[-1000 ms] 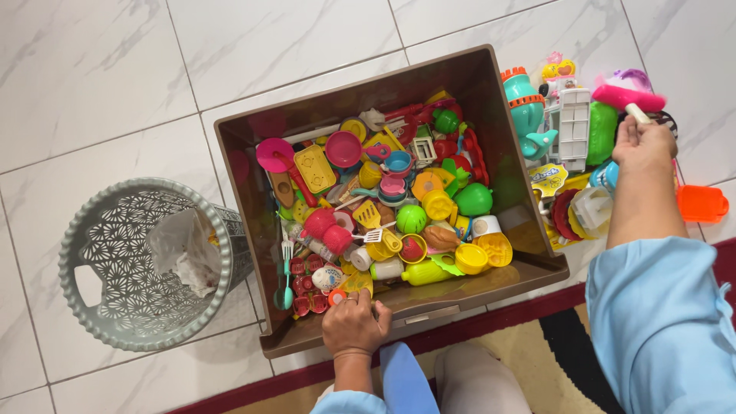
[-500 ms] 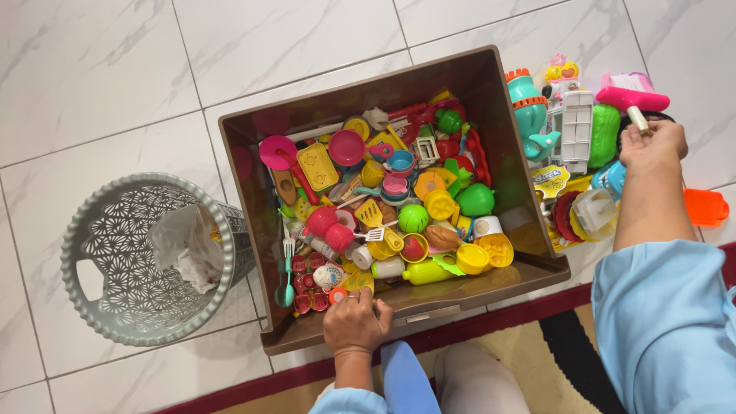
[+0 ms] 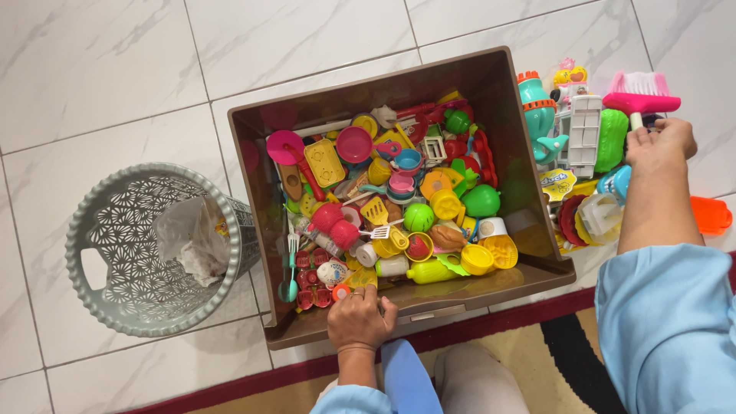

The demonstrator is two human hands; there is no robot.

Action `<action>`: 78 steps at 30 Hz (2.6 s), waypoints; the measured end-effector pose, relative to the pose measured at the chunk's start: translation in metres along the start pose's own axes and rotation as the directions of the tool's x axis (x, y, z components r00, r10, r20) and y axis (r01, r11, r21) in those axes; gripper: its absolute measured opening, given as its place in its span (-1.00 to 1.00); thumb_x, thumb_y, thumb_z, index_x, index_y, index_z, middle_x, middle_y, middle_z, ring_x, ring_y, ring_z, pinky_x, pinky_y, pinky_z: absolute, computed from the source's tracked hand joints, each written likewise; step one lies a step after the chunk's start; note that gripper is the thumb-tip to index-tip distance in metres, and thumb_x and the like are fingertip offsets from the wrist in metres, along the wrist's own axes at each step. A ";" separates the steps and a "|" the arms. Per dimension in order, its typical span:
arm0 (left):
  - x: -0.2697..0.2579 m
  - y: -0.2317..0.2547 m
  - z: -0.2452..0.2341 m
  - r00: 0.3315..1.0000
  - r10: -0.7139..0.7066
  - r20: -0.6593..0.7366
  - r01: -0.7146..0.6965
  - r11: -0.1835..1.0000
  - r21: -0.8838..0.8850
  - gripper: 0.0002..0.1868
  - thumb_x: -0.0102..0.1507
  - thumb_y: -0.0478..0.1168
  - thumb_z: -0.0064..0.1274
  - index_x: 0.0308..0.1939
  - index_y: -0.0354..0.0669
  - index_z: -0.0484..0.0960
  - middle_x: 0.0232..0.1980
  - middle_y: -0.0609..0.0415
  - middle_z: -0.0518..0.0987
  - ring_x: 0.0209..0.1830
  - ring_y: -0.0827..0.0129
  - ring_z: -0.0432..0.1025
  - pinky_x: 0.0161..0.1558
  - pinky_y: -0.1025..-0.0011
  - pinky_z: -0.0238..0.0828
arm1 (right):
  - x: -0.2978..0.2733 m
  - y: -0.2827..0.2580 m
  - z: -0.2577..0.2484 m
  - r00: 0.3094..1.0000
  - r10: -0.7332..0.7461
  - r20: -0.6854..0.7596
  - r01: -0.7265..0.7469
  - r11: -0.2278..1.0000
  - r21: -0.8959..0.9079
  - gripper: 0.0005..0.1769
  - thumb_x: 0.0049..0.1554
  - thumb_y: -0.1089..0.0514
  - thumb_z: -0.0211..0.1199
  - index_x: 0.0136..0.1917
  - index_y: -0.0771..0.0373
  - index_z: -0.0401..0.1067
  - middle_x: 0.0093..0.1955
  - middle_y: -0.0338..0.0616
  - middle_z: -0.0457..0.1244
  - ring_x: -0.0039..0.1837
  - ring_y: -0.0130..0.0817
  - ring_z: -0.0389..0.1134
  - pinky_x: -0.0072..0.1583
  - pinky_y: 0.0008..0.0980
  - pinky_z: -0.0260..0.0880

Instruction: The person sits on the floor and removes various plastic toys from a brown drawer, placing them one by one onto the tiled floor beside the drawer. The items include toy phones, kitchen sets, and small containers.

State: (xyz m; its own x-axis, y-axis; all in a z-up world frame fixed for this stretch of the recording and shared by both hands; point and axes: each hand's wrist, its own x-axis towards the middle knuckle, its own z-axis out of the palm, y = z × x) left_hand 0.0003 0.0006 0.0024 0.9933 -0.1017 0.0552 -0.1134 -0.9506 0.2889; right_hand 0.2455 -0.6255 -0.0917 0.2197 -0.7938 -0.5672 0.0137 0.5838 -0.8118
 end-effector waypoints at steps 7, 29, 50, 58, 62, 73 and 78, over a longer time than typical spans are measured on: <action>-0.001 -0.001 0.002 1.000 -0.004 0.003 0.004 1.000 -0.007 -0.71 0.06 -0.01 0.03 -0.39 -0.13 0.68 -0.45 0.01 0.63 -0.53 0.14 0.52 -0.43 0.22 0.43 | -0.026 -0.008 0.039 0.984 -0.174 0.036 0.175 0.984 -0.023 -0.62 0.00 0.37 0.19 0.13 0.36 0.31 0.02 0.06 0.26 -0.03 -0.18 0.37 -0.01 -0.06 0.54; -0.001 0.000 0.002 0.999 -0.019 0.029 0.020 1.000 -0.015 -0.72 0.07 0.01 0.04 -0.41 -0.11 0.65 -0.48 0.00 0.61 -0.52 0.13 0.52 -0.41 0.20 0.42 | -0.318 0.174 0.152 0.433 0.040 0.901 0.621 0.711 -0.330 -0.70 0.14 0.39 0.12 0.15 0.32 0.48 -0.05 -0.13 0.41 -0.08 -0.47 0.48 -0.13 -0.48 0.57; -0.003 -0.001 0.006 1.000 -0.029 0.006 0.030 0.997 -0.078 -0.70 0.05 0.01 0.06 -0.40 -0.14 0.67 -0.42 -0.03 0.64 -0.52 0.09 0.53 -0.40 0.19 0.45 | -0.314 0.262 0.113 0.288 0.355 0.889 0.915 0.173 -0.366 -0.58 -0.06 0.11 0.41 0.06 0.31 0.53 -0.05 0.05 0.43 0.00 -0.17 0.47 0.06 -0.22 0.42; -0.003 -0.001 0.006 1.000 -0.022 -0.005 0.021 0.997 -0.070 -0.70 0.06 0.00 0.05 -0.39 -0.15 0.68 -0.42 -0.03 0.64 -0.52 0.10 0.53 -0.40 0.19 0.45 | -0.321 0.250 0.087 0.306 0.454 0.837 0.890 0.177 -0.421 -0.66 0.11 0.10 0.27 0.10 0.33 0.49 -0.10 0.02 0.42 -0.04 -0.24 0.44 0.04 -0.23 0.40; -0.003 -0.001 0.005 1.000 -0.024 -0.006 0.024 0.997 -0.075 -0.70 0.06 0.00 0.05 -0.39 -0.15 0.68 -0.43 -0.03 0.64 -0.52 0.10 0.53 -0.41 0.20 0.45 | -0.318 0.250 0.083 0.274 0.466 0.841 0.894 0.200 -0.402 -0.59 0.17 0.00 0.28 0.17 0.33 0.45 -0.04 0.01 0.40 0.00 -0.27 0.42 0.07 -0.25 0.39; -0.003 -0.001 0.006 1.000 -0.019 -0.024 0.017 0.998 -0.062 -0.68 0.05 0.00 0.05 -0.36 -0.16 0.70 -0.43 -0.02 0.64 -0.55 0.11 0.52 -0.42 0.21 0.44 | -0.321 0.245 0.082 0.231 0.488 0.842 0.882 0.260 -0.393 -0.41 0.12 -0.07 0.35 0.27 0.34 0.37 0.09 0.02 0.40 0.12 -0.28 0.43 0.17 -0.30 0.40; -0.002 -0.001 0.005 1.000 -0.026 0.016 0.027 0.997 -0.067 -0.70 0.06 0.00 0.05 -0.40 -0.14 0.68 -0.43 -0.02 0.63 -0.52 0.11 0.53 -0.41 0.20 0.44 | -0.320 0.240 0.080 0.225 0.501 0.836 0.857 0.308 -0.414 -0.37 0.13 -0.06 0.33 0.32 0.37 0.34 0.17 0.05 0.39 0.19 -0.25 0.42 0.22 -0.30 0.38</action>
State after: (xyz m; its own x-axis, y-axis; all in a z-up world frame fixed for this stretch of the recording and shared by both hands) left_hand -0.0018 0.0002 -0.0023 0.9961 -0.0817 0.0327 -0.0879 -0.9310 0.3542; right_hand 0.2568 -0.2170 -0.0939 0.8716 0.2566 -0.4176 -0.2119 -0.5710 -0.7931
